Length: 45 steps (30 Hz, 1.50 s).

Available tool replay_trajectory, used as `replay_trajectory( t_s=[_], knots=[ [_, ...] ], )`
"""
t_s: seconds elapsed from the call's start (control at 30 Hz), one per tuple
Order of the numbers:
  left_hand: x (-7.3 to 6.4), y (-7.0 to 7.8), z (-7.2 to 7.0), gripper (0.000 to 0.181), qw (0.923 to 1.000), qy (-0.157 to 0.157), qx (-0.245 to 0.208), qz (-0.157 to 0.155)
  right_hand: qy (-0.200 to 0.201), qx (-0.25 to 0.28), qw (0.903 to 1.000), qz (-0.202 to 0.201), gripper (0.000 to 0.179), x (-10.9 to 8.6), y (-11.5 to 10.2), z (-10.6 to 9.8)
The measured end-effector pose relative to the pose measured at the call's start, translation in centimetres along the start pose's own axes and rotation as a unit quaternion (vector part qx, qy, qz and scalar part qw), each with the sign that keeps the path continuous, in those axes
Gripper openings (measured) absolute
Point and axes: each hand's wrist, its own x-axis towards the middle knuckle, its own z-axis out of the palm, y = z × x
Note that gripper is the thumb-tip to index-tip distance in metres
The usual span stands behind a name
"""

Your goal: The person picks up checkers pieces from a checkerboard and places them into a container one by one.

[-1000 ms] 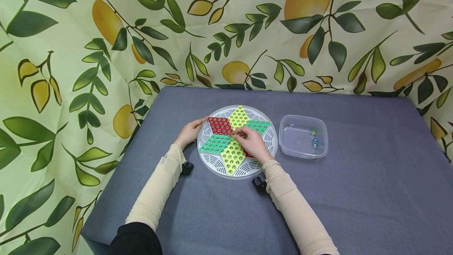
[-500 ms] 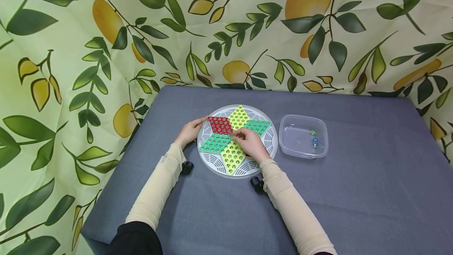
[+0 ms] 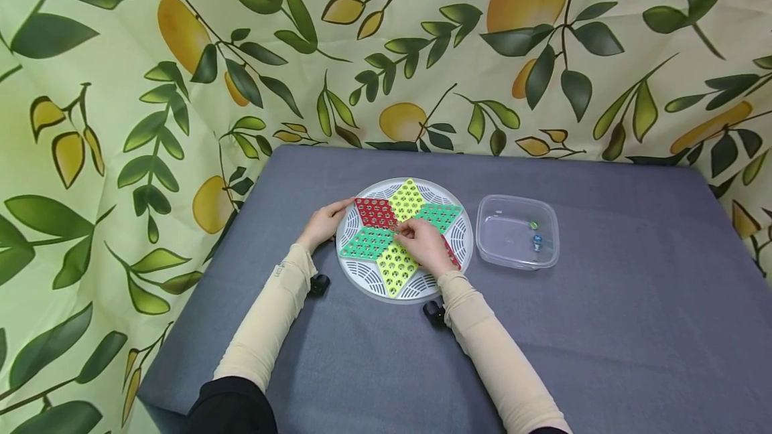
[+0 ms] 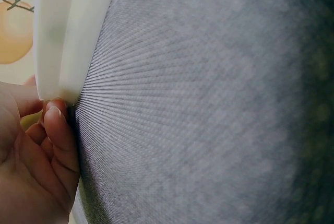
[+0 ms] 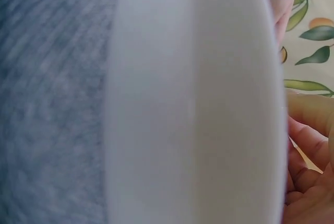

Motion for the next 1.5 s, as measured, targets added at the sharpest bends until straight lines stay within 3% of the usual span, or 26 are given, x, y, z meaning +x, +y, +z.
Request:
replay_trajectory(
  t_s=[0.77, 1.1, 1.5],
  knots=[
    [0.18, -0.16, 0.07, 0.036, 1.0000, 0.003, 0.003, 0.001, 0.036, -0.039, 0.9985, -0.014, 0.021, 0.01, -0.05, 0.50],
    [0.07, -0.20, 0.08, 0.036, 0.9999, 0.008, 0.010, 0.005, 0.010, -0.005, 0.9999, 0.009, 0.022, -0.10, -0.06, -0.07],
    [0.10, -0.19, 0.05, 0.036, 1.0000, 0.002, -0.003, -0.001, 0.020, 0.022, 0.9994, 0.016, 0.021, -0.38, -0.14, -0.48]
  ],
)
